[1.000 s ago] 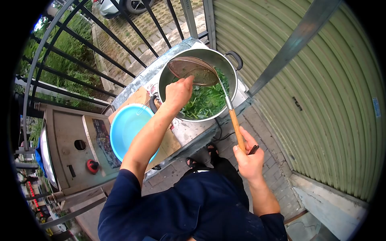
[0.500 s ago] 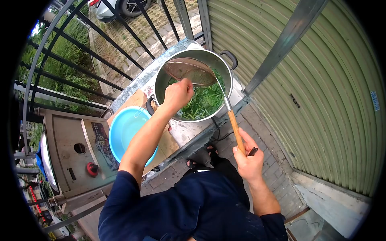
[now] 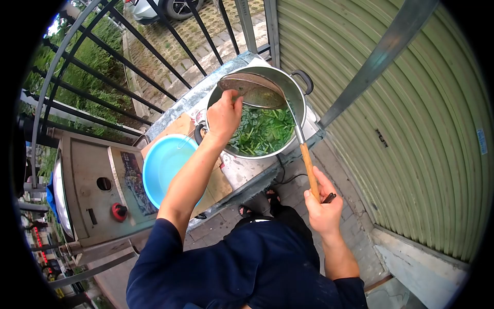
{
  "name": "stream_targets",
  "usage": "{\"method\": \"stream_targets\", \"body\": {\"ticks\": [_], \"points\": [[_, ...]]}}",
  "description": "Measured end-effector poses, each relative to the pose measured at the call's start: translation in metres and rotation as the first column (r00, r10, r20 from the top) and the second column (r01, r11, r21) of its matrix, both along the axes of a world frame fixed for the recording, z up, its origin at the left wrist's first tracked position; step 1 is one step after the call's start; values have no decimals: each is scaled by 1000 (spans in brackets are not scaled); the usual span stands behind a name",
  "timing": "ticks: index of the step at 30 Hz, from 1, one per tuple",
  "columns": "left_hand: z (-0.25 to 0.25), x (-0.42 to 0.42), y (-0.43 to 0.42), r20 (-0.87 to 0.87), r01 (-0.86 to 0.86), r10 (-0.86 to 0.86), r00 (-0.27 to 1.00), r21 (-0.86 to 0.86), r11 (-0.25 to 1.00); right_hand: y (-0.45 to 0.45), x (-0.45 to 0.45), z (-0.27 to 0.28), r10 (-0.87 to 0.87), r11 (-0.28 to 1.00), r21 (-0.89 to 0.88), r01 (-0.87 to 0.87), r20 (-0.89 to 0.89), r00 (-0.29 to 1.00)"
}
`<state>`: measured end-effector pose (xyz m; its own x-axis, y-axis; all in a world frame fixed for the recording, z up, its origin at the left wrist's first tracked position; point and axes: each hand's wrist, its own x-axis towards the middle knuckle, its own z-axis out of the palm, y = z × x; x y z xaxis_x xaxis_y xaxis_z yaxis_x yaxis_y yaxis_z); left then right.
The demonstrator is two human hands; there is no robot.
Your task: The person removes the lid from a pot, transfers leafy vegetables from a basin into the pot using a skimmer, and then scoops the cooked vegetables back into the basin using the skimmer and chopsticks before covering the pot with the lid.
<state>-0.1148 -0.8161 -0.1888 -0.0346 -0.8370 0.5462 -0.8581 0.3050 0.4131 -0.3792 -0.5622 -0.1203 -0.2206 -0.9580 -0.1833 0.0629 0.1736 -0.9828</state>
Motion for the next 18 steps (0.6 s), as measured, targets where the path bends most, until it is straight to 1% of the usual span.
{"method": "stream_targets", "body": {"ticks": [2,3,6,8,10,12,15,17,18], "points": [[1,0,-9,-45,-54,51,998,-73,996,3,-1,-3,25,1000,-11,-25,-5,1000],[2,0,-12,-46,-54,51,998,-75,996,3,-2,-4,49,999,-20,-49,-9,999],[-1,0,-14,-3,-65,65,998,-73,995,2,5,-2,28,1000,-14,-27,38,999],[-6,0,-17,56,-90,98,994,-122,988,1,6,-1,35,999,-9,-35,38,999],[-10,1,-19,61,-92,100,993,-128,987,2,7,-1,42,999,-2,-42,37,998],[-9,0,-21,65,-94,104,992,-136,986,2,9,-2,62,998,-19,-61,78,995],[-6,-2,-24,34,-112,118,992,-156,981,1,15,0,73,996,-50,-70,75,995],[-2,-3,-26,-40,-119,113,993,-206,971,-1,18,3,71,997,-51,-66,87,994],[-1,-3,-27,-41,-120,114,993,-207,971,-2,19,3,66,997,-49,-61,102,993]]}}
